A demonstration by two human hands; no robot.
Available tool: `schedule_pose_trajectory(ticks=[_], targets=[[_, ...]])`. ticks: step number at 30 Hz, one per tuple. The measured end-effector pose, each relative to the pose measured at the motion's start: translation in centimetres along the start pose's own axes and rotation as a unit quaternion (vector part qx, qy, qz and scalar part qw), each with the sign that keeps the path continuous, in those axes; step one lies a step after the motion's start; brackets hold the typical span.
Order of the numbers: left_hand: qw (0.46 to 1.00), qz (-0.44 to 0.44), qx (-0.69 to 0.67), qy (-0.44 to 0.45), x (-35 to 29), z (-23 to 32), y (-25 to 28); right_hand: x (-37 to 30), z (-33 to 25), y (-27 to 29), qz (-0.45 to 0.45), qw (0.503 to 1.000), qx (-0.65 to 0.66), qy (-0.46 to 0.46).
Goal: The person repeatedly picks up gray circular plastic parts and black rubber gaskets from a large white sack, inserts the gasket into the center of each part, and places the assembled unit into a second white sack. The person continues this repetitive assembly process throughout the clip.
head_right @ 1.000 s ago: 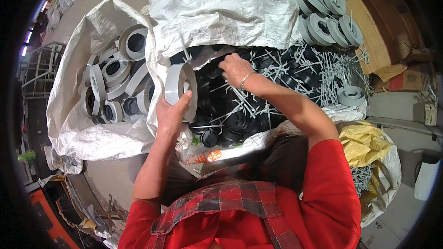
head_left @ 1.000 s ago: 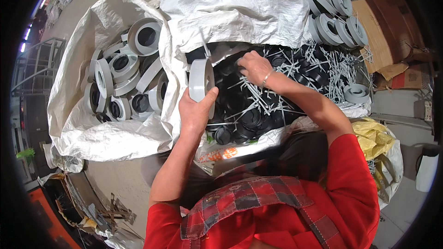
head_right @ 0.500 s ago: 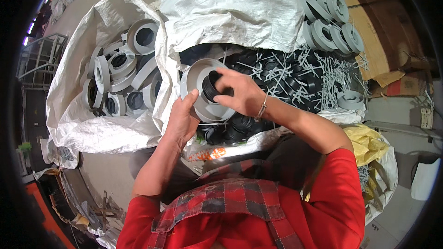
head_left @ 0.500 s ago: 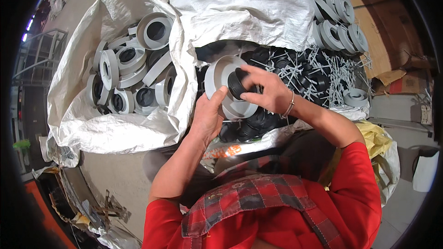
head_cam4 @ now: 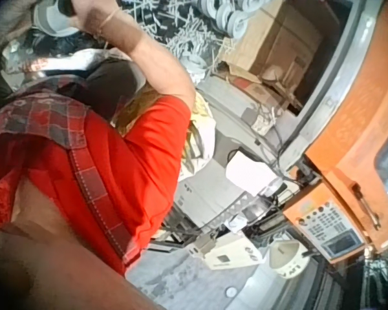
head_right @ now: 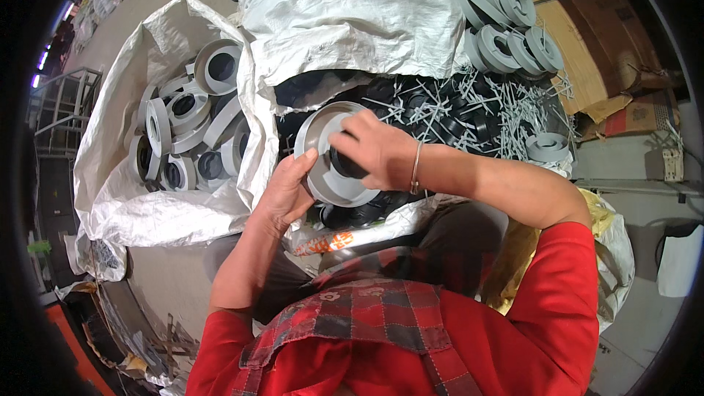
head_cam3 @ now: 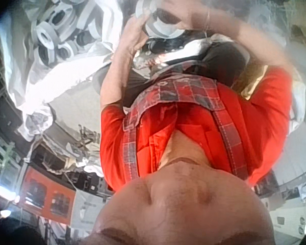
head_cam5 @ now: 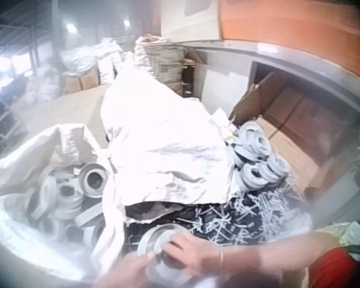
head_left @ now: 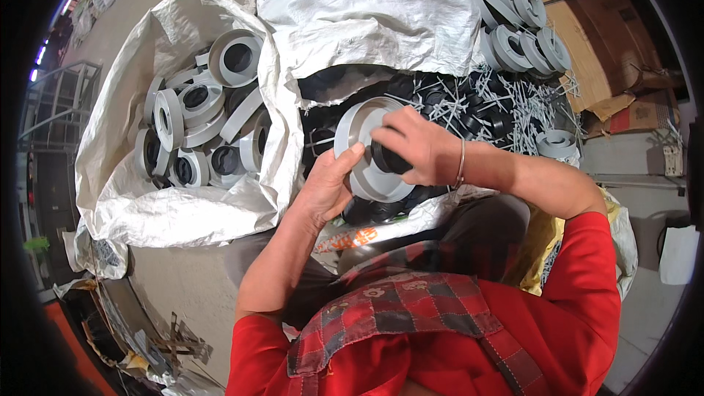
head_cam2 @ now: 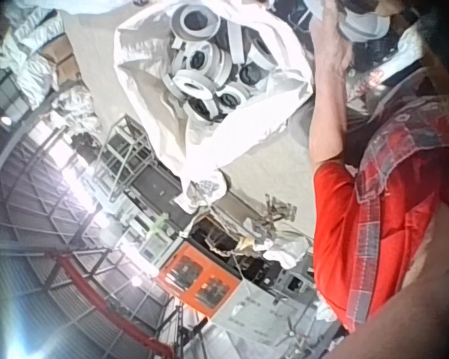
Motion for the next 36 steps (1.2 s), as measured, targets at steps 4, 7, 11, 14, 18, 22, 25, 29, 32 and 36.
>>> schedule_pose_trajectory(ticks=[4,7,11,14,18,22,25,29,32,36], targets=[[0.984,0.007,0.113,-0.135,0.3,0.7,0.2,-1.5,4.9,-2.8,-0.015,0.886,0.314,-0.340],[0.987,0.021,0.058,-0.150,0.4,1.7,-0.2,-4.3,5.6,-5.6,-0.211,0.636,0.497,-0.551],[0.979,0.050,0.105,-0.164,0.1,1.2,-0.4,-2.2,5.4,-1.8,0.012,0.959,0.105,-0.262],[0.982,0.058,0.089,-0.157,0.1,1.2,0.1,-4.9,5.8,-6.1,-0.138,0.682,0.486,-0.529],[0.974,0.064,0.138,-0.167,-0.4,1.3,-0.6,-1.5,3.7,0.1,0.179,0.973,0.086,-0.116],[0.845,0.205,0.382,-0.312,-1.7,5.2,1.9,-4.9,8.3,-5.8,-0.067,0.697,0.538,-0.469],[0.643,0.406,0.474,-0.443,-5.2,13.2,4.2,-6.4,16.9,2.2,0.037,0.922,0.093,-0.375],[0.629,0.388,0.434,-0.514,-5.9,15.5,3.3,-15.1,31.8,11.1,0.078,0.804,-0.314,-0.499],[0.630,0.324,0.521,-0.476,-2.5,12.9,1.9,-20.3,37.6,15.0,0.028,0.696,-0.345,-0.629],[0.589,0.260,0.640,-0.419,1.1,10.3,-1.3,-23.9,39.9,18.0,0.081,0.619,-0.313,-0.715]])
Point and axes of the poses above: each hand's wrist, its own x-axis towards the middle knuckle, its own y-axis out of the back of the hand, z = x × y, the point moved 8 cm from there along x, towards the middle knuckle, and after that the axes turned 1 degree about z, right-handed, at the moved point
